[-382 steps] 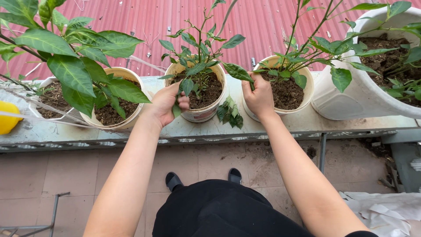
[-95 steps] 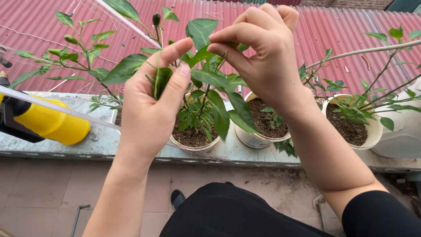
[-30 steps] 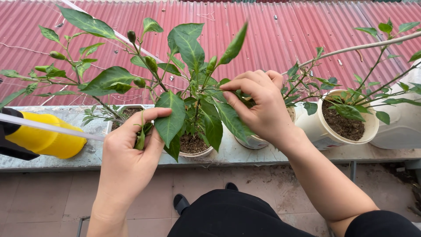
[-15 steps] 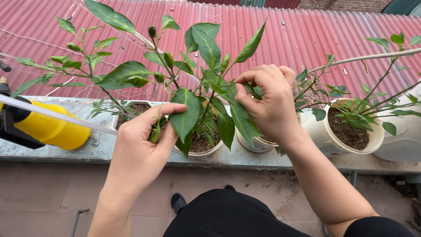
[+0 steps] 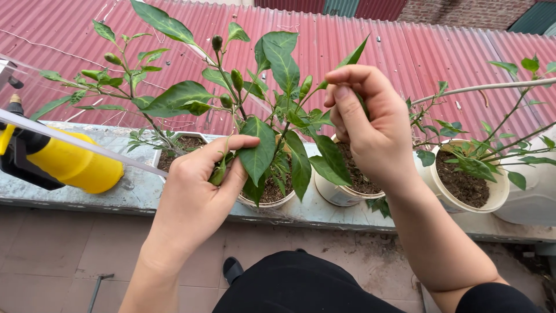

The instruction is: The person removes wilted leaves from several potted plants on a balcony by hand. They move from one pot to the next, plucking off dead foliage and placing it on the ledge.

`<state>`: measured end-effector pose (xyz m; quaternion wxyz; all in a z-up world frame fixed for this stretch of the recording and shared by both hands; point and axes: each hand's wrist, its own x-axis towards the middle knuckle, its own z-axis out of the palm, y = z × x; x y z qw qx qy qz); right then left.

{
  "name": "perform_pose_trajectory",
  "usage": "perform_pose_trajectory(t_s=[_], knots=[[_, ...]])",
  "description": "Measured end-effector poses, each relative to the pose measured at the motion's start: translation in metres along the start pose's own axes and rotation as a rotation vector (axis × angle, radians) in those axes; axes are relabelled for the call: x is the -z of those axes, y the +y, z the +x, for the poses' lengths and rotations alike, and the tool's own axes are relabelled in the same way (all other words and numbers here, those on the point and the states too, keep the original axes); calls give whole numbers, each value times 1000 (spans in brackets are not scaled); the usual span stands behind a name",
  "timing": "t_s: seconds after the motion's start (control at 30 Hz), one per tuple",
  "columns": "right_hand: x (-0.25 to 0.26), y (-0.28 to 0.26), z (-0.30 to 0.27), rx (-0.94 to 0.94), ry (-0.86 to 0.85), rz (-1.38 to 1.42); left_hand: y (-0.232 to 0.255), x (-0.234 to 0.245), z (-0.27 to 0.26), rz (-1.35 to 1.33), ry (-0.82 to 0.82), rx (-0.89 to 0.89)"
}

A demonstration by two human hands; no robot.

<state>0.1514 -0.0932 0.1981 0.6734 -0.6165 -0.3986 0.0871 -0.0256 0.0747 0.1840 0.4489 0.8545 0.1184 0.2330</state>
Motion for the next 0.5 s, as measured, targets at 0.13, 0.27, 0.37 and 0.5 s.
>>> perform_pose_trajectory(t_s=[0.13, 0.27, 0.37, 0.5], knots=[[-6, -10, 11, -62, -135, -217, 1, 0, 0, 3, -3, -15], [-15, -17, 16, -102, -244, -433, -2, -1, 1, -15, -11, -47], [-21, -24, 15, -286, -296, -531, -4, -1, 1, -31, -9, -87], [-23, -18, 10, -293, -234, -669, -5, 1, 0, -35, -18, -68]])
